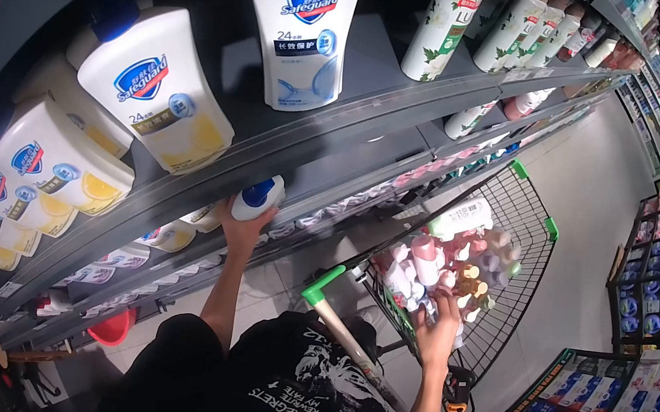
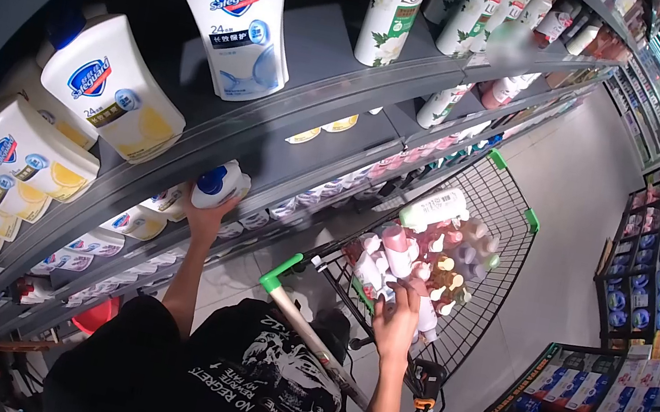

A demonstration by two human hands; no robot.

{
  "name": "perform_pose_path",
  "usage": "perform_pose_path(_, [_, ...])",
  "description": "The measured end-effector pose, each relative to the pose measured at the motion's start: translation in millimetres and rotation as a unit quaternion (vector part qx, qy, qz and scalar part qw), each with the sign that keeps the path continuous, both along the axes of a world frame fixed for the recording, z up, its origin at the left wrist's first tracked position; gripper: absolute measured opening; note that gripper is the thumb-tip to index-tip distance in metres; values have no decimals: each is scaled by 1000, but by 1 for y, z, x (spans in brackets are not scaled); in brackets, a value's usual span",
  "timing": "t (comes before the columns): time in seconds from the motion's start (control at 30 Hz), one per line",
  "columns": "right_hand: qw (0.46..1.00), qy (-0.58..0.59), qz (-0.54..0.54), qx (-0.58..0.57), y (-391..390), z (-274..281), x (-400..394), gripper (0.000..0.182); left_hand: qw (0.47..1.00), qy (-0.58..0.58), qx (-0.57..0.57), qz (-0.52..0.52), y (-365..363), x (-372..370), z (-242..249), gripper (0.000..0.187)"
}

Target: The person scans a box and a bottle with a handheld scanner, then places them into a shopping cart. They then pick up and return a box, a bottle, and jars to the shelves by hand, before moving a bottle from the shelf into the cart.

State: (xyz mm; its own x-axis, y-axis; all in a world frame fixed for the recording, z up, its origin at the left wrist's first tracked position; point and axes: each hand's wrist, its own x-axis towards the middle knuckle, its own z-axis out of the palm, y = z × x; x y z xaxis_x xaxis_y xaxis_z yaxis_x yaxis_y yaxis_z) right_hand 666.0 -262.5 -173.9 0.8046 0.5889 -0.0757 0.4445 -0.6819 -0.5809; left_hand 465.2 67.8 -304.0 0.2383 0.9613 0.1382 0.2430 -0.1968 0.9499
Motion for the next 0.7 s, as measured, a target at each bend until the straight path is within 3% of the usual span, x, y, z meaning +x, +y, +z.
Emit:
perform_pose_path(0.17, [999, 22, -28, 14, -14, -16, -14, 30, 993, 91, 66, 37, 0, 8, -9, 77])
perform_pose_path(0.27, [999, 22, -39, 17, -12, -16, -18, 26, 989, 67, 114, 64, -1, 18, -2, 78])
perform_pose_path(0.4, [997, 60, -52, 16, -11, -14, -16, 29, 991, 69, 50, 103, 3, 16, -5, 74])
perform_pose_path(0.47, [997, 58, -47, 24, -12, -16, -15, 28, 977, 191, 66, 63, 5, 12, -3, 77])
perform_pose_path(0.6, [996, 73, -42, 13, -10, -15, -14, 27, 969, 192, 138, 75, 5, 16, 3, 80])
perform_pose_path(0.7, [994, 96, -42, 15, -14, -24, -15, 26, 988, 115, 65, 81, 2, 17, 13, 80])
